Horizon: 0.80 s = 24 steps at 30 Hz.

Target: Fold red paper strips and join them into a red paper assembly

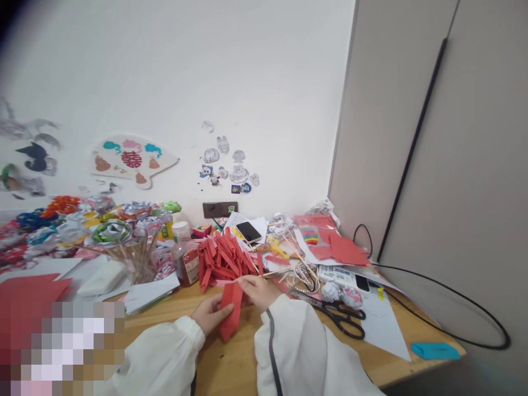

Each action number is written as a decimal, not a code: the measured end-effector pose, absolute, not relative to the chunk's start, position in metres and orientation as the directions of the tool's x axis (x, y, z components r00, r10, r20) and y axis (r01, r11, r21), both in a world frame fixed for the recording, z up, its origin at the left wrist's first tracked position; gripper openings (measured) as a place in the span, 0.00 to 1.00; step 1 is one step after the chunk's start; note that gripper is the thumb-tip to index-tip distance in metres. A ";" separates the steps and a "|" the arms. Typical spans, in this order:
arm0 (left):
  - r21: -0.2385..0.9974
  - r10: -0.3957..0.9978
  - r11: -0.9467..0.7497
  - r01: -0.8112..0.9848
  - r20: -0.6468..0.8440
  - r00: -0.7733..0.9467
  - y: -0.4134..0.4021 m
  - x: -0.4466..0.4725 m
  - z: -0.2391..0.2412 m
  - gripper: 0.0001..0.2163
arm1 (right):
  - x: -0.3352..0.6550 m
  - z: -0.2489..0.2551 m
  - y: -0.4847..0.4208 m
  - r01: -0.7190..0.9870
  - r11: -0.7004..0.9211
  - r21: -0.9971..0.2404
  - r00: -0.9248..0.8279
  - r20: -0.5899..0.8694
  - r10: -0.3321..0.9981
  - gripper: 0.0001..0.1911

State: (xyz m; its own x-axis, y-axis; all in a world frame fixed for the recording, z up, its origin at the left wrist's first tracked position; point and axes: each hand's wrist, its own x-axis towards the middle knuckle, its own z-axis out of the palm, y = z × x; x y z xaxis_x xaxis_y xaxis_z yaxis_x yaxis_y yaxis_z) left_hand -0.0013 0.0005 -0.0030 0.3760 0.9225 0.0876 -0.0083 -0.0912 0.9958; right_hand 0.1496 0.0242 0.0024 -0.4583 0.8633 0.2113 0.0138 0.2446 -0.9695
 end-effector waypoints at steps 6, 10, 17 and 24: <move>0.987 0.932 -0.159 0.036 0.138 0.334 0.002 -0.003 -0.003 0.16 | 0.150 -0.001 0.028 -0.121 0.130 -0.984 -0.495 0.174 0.851 0.21; 0.969 0.918 -0.239 0.063 0.204 0.339 0.002 -0.004 -0.005 0.14 | 0.149 0.003 0.023 -0.057 0.183 -0.981 -0.543 0.184 0.819 0.19; 0.906 0.886 -0.369 0.207 0.276 0.373 0.002 -0.007 -0.008 0.14 | 0.147 0.002 0.025 0.020 0.238 -0.971 -0.499 0.197 0.844 0.16; 0.652 0.887 -0.460 0.603 0.362 0.286 -0.002 -0.010 0.003 0.10 | 0.148 0.000 0.027 0.031 0.193 -0.981 -0.467 0.156 0.870 0.15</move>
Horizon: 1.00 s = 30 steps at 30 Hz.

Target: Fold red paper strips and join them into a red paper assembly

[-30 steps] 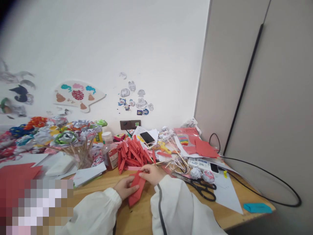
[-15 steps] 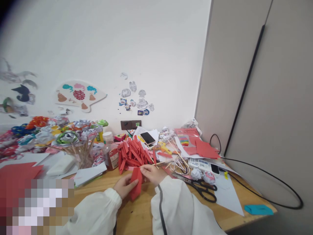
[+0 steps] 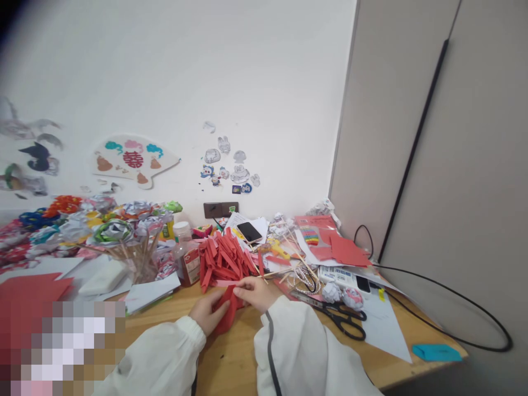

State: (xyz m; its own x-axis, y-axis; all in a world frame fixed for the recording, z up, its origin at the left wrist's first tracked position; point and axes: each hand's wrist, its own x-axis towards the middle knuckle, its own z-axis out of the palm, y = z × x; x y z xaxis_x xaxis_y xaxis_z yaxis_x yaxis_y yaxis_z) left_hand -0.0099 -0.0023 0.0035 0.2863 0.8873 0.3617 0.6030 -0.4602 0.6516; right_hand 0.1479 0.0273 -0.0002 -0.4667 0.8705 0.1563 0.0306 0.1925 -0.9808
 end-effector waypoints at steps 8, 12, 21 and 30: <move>0.673 0.899 -0.435 0.599 0.363 0.245 -0.006 -0.007 0.013 0.13 | 0.144 -0.001 0.026 0.106 0.310 -0.945 -0.401 0.244 0.883 0.12; 0.691 0.905 -0.424 0.585 0.337 0.258 -0.004 -0.007 0.011 0.14 | 0.143 0.001 0.024 0.148 0.355 -0.923 -0.395 0.273 0.877 0.11; 0.769 0.926 -0.378 0.515 0.315 0.209 -0.002 -0.008 0.014 0.15 | 0.151 0.003 0.027 0.069 0.221 -0.973 -0.524 0.153 0.838 0.17; 0.777 0.916 -0.402 0.485 0.335 0.221 -0.007 -0.005 0.016 0.13 | 0.151 0.000 0.030 0.103 0.210 -0.972 -0.513 0.129 0.849 0.16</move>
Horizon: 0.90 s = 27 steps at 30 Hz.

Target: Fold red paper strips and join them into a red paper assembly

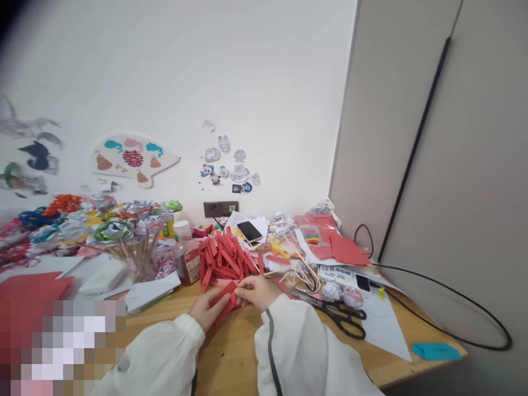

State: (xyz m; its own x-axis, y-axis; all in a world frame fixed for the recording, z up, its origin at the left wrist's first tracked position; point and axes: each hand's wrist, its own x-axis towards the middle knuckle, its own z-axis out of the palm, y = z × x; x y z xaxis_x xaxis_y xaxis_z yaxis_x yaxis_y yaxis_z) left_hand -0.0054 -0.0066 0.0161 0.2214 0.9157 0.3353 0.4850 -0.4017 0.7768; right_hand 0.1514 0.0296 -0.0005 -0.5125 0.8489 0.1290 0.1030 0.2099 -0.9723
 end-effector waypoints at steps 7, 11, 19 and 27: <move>0.799 0.927 -0.375 0.470 0.306 0.220 -0.008 -0.005 0.018 0.13 | 0.146 0.004 0.023 0.044 0.240 -0.970 -0.479 0.191 0.857 0.15; 0.807 0.930 -0.366 0.464 0.293 0.224 -0.008 -0.005 0.020 0.13 | 0.143 0.000 0.022 0.010 0.246 -0.969 -0.449 0.216 0.867 0.15; 0.803 0.930 -0.369 0.468 0.315 0.192 -0.005 -0.006 0.015 0.13 | 0.136 -0.005 0.018 0.093 0.281 -0.955 -0.445 0.212 0.870 0.15; 0.892 0.961 -0.270 0.363 0.270 0.050 0.009 -0.009 -0.003 0.16 | 0.132 -0.011 0.015 0.168 0.384 -0.908 -0.474 0.267 0.839 0.14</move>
State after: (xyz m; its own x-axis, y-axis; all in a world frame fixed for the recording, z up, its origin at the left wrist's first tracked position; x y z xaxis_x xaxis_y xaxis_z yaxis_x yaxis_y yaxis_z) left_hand -0.0089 0.0085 -0.0033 0.0496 0.9615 0.2704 0.3631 -0.2696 0.8919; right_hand 0.1317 0.0148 -0.0108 -0.4741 0.8389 0.2671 0.1683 0.3842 -0.9078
